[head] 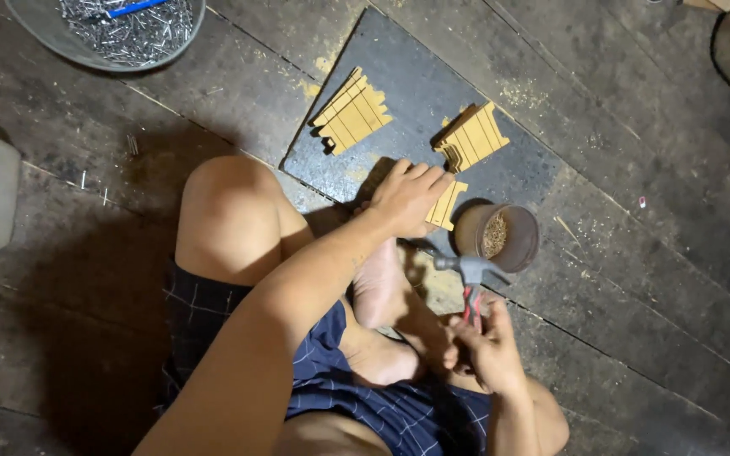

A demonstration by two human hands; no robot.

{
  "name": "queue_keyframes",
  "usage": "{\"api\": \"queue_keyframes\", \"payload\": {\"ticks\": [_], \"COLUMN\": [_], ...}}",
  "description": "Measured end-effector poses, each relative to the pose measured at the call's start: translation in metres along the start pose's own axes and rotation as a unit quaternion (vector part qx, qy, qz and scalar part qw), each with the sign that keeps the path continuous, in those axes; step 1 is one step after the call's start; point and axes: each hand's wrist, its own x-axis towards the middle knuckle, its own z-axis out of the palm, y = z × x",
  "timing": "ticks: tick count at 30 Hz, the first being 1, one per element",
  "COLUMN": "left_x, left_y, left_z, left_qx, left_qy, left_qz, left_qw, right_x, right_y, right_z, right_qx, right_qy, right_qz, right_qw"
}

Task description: Assembling small wooden structures by aligning slats and hammering in small nails manually.

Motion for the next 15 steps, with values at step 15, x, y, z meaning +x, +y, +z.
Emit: {"api": "queue_keyframes", "payload": {"ticks": [15], "left_x": [-0.006], "left_y": [-0.003], "left_z": [0.045], "left_qx": [-0.04], "left_qy": [0.133], "left_qz": [0.04], "left_qw": [0.989], "right_x": [0.052], "right_y": [0.025], "right_z": [0.006], "right_qx": [-0.506], "right_qy": [0.245], "right_qz": [-0.414], "right_qw": [0.716]}}
